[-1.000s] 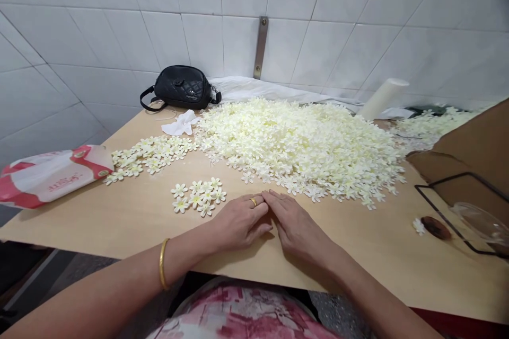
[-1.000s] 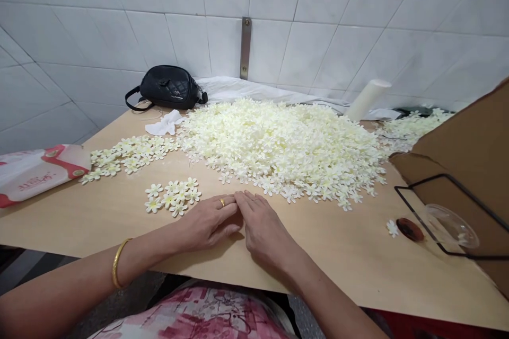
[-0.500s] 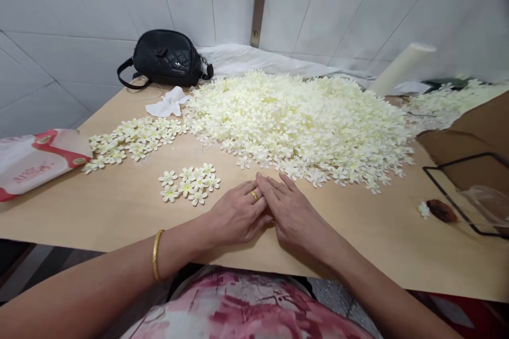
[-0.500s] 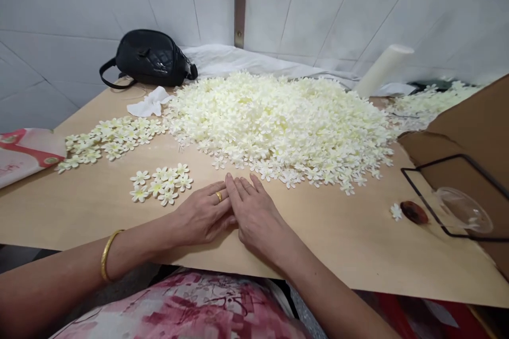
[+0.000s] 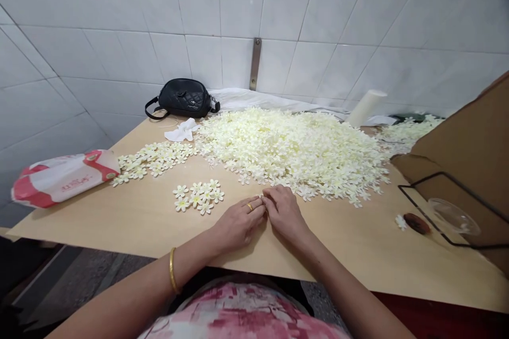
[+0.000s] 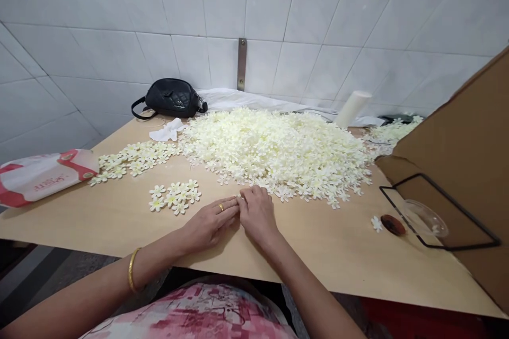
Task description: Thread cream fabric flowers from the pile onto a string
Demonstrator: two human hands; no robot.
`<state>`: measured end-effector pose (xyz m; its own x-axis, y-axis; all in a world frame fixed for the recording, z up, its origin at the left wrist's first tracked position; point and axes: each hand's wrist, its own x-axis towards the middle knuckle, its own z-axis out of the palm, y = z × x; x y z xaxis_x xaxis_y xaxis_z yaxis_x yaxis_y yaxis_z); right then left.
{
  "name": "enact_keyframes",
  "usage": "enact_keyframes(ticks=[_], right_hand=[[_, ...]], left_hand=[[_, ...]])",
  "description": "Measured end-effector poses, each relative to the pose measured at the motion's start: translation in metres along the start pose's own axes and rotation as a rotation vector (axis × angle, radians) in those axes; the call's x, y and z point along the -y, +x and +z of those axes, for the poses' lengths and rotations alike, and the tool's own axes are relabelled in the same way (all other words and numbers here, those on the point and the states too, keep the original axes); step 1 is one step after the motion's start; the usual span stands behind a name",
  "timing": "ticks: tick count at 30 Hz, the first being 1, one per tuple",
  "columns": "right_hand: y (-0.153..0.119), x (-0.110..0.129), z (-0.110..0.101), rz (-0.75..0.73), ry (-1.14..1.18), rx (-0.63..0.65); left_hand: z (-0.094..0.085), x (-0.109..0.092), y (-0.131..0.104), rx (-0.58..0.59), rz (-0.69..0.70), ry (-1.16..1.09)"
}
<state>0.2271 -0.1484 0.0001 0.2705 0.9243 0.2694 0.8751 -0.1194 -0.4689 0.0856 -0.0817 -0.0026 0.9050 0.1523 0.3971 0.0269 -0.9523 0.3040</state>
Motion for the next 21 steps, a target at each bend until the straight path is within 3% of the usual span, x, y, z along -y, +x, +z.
enact_keyframes(ticks=[6,12,21], right_hand=[[-0.003,0.000,0.004,-0.014,-0.062,-0.004],[-0.003,-0.003,0.004,-0.036,-0.087,-0.004],[-0.001,-0.003,-0.003,-0.018,0.100,0.047]], left_hand=[[-0.006,0.009,0.006,-0.129,-0.219,0.020],[-0.006,0.017,0.012,-0.039,-0.363,0.158],[-0.002,0.012,0.014,-0.053,-0.486,-0.121]])
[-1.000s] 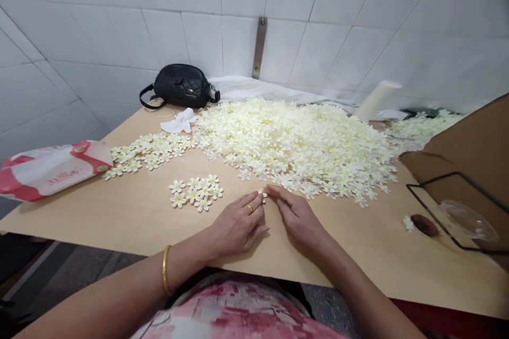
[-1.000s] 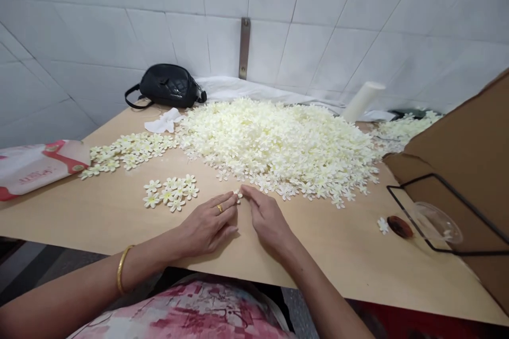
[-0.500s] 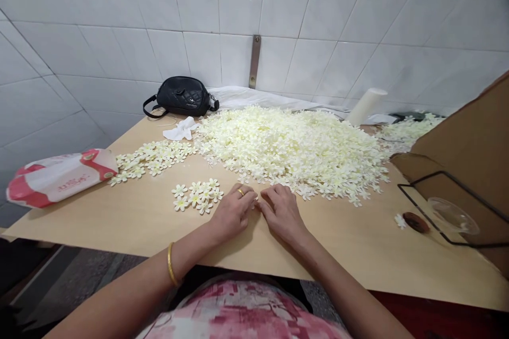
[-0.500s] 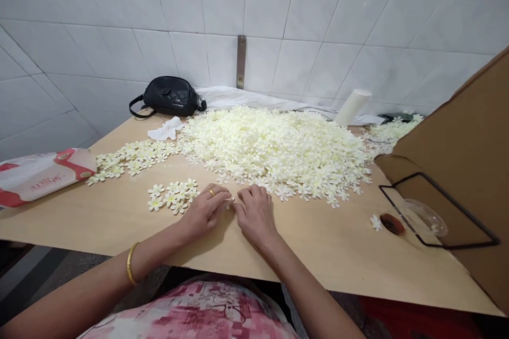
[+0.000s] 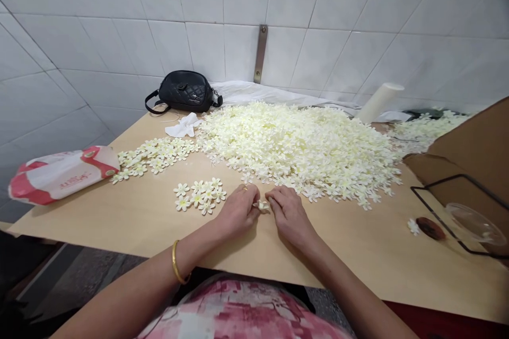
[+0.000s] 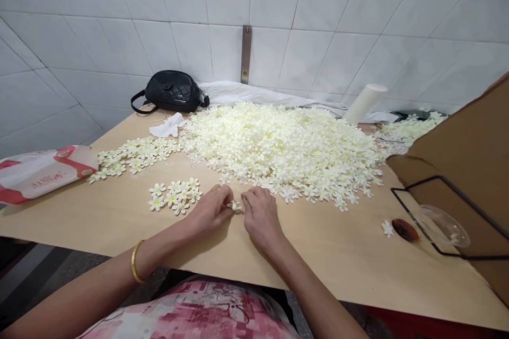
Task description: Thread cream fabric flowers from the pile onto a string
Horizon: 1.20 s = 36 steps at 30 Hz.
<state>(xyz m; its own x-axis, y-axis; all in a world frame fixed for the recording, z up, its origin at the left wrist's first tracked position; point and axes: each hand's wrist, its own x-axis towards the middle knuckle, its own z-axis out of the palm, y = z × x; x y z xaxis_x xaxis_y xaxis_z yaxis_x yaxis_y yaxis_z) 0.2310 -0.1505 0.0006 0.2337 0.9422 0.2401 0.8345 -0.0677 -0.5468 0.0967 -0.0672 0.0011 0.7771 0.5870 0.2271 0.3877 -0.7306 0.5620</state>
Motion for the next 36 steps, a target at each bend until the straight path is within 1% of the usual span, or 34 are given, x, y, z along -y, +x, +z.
enact_keyframes(ticks=[3,6,8,10,12,13,15,17,19,21,24,26,27,29,31,32,34,35,36], right_hand=[[0.002,0.002,-0.006,0.023,0.196,0.039],[0.007,0.003,-0.011,0.088,0.502,0.101],[0.012,0.003,-0.010,0.149,0.705,0.121],[0.018,0.002,-0.007,0.213,0.840,0.116],[0.023,0.001,-0.006,0.257,0.875,0.092],[0.025,0.000,-0.006,0.259,0.851,0.071],[0.026,0.000,-0.008,0.229,0.730,0.025],[0.024,0.003,-0.013,0.144,0.557,0.027],[0.019,0.011,-0.017,0.035,0.419,0.076],[0.014,0.022,-0.016,-0.068,0.333,0.159],[0.006,0.038,-0.004,-0.249,0.199,0.272],[0.003,0.044,0.009,-0.360,0.080,0.288],[0.004,0.045,0.013,-0.376,0.045,0.277],[0.009,0.041,0.016,-0.347,0.066,0.257],[0.019,0.034,0.009,-0.271,0.164,0.177],[0.026,0.030,0.003,-0.223,0.215,0.104],[0.040,0.021,-0.010,-0.115,0.299,-0.070],[0.047,0.016,-0.015,-0.057,0.343,-0.143],[0.053,0.012,-0.018,-0.002,0.400,-0.188]], left_hand=[[0.002,0.002,0.005,-0.002,-0.068,-0.192],[0.001,0.003,0.016,-0.039,-0.164,-0.507],[0.000,0.002,0.026,-0.023,-0.218,-0.697],[-0.001,-0.001,0.036,0.002,-0.265,-0.797],[-0.001,-0.004,0.047,-0.046,-0.277,-0.810],[-0.002,-0.005,0.052,-0.092,-0.268,-0.799],[-0.003,-0.003,0.062,-0.172,-0.243,-0.780],[-0.004,0.001,0.068,-0.224,-0.232,-0.767],[-0.004,0.007,0.071,-0.277,-0.226,-0.751],[-0.003,0.012,0.070,-0.316,-0.216,-0.735],[-0.003,0.019,0.066,-0.344,-0.190,-0.716],[-0.004,0.021,0.065,-0.352,-0.169,-0.708],[-0.005,0.021,0.064,-0.355,-0.159,-0.706],[-0.008,0.022,0.064,-0.365,-0.140,-0.707],[-0.010,0.021,0.064,-0.351,-0.139,-0.739],[-0.011,0.021,0.064,-0.314,-0.150,-0.775],[-0.012,0.019,0.064,-0.194,-0.188,-0.874],[-0.011,0.018,0.064,-0.130,-0.206,-0.927],[-0.011,0.016,0.063,-0.071,-0.215,-0.968]])
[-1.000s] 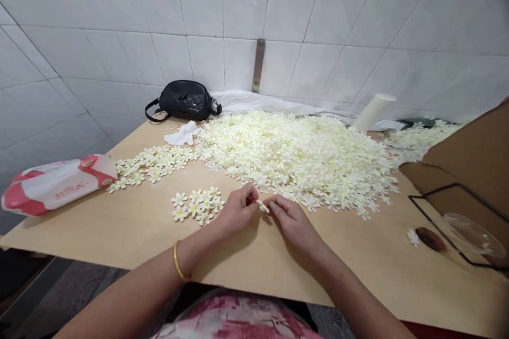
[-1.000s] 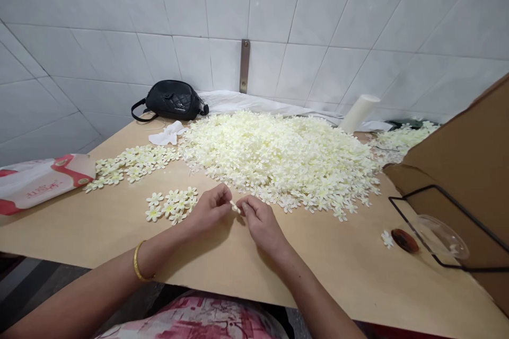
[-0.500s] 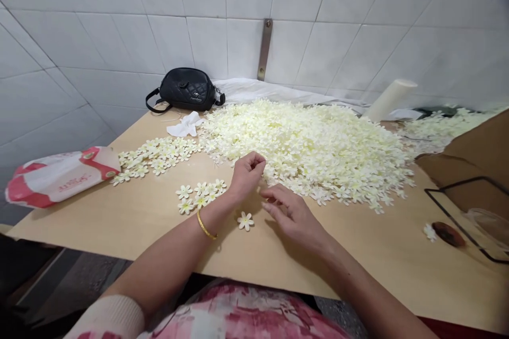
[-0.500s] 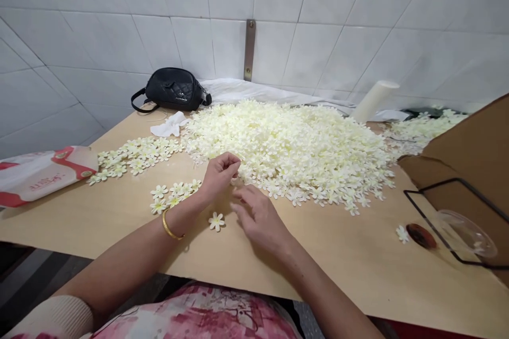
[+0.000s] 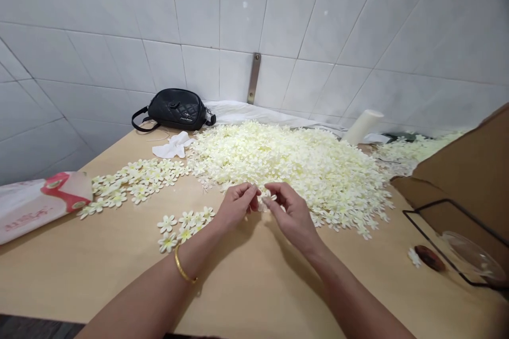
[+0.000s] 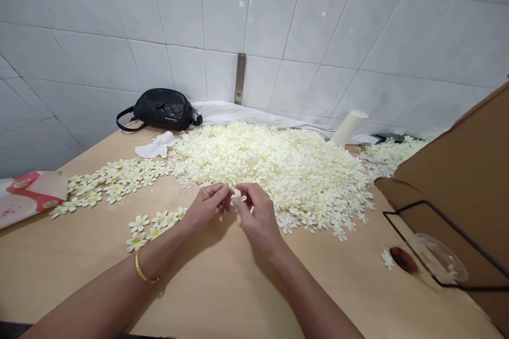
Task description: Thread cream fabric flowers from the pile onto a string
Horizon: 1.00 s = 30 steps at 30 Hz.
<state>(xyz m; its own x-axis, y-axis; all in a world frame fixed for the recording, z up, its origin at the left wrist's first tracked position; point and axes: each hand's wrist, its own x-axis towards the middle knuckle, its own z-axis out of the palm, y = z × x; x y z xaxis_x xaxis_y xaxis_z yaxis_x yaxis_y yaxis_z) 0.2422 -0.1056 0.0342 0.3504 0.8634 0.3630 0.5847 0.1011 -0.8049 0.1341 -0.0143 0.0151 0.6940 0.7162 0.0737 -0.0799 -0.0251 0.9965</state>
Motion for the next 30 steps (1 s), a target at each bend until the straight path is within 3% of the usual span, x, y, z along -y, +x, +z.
enact_keyframes(ticks=[4,14,17,20,24,27,30], right_hand=[[0.013,-0.008,0.004,0.145,0.209,-0.051],[0.005,-0.018,0.016,0.202,0.189,0.065],[0.004,-0.021,0.015,0.222,0.322,0.074],[0.002,-0.022,0.011,0.251,0.509,0.068],[0.003,-0.020,0.010,0.275,0.671,0.077],[0.007,-0.020,0.015,0.378,0.739,0.073],[0.011,-0.021,0.020,0.480,0.759,0.076]], left_hand=[[0.006,-0.001,-0.002,0.064,-0.028,-0.009],[0.009,-0.002,-0.006,-0.074,0.133,0.251],[0.011,-0.001,-0.006,0.017,0.064,0.102],[0.018,0.000,-0.006,0.105,-0.078,-0.183],[0.025,-0.001,-0.006,0.125,-0.188,-0.421],[0.022,-0.001,-0.005,0.004,-0.114,-0.224],[0.015,0.003,-0.005,-0.196,0.098,0.119]])
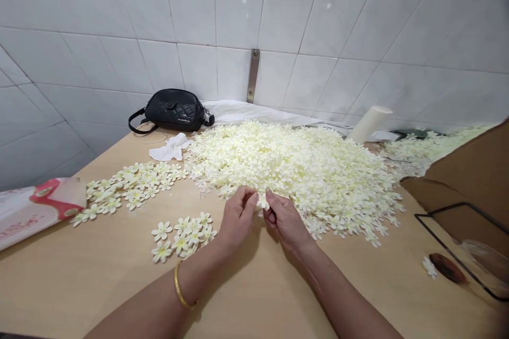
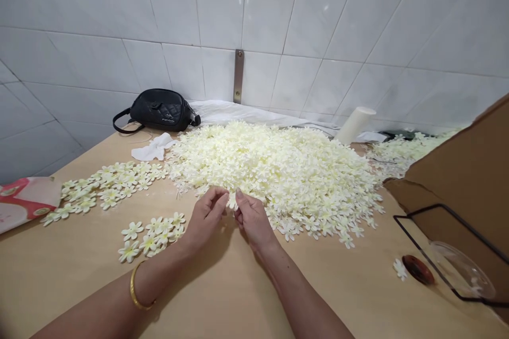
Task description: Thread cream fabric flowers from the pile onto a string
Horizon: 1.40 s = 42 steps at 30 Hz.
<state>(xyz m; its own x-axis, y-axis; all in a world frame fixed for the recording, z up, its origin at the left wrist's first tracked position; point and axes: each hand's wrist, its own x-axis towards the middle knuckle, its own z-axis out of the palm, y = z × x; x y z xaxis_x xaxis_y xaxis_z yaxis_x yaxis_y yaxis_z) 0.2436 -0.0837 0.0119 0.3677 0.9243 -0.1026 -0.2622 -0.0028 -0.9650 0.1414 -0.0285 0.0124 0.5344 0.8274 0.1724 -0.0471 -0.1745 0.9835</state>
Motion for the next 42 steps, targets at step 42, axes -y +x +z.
enact_keyframes(ticks=[42], right_hand=[[-0.004,0.017,-0.029,-0.111,-0.277,0.154]], left_hand=[[-0.016,-0.008,0.008,0.447,-0.331,-0.215]])
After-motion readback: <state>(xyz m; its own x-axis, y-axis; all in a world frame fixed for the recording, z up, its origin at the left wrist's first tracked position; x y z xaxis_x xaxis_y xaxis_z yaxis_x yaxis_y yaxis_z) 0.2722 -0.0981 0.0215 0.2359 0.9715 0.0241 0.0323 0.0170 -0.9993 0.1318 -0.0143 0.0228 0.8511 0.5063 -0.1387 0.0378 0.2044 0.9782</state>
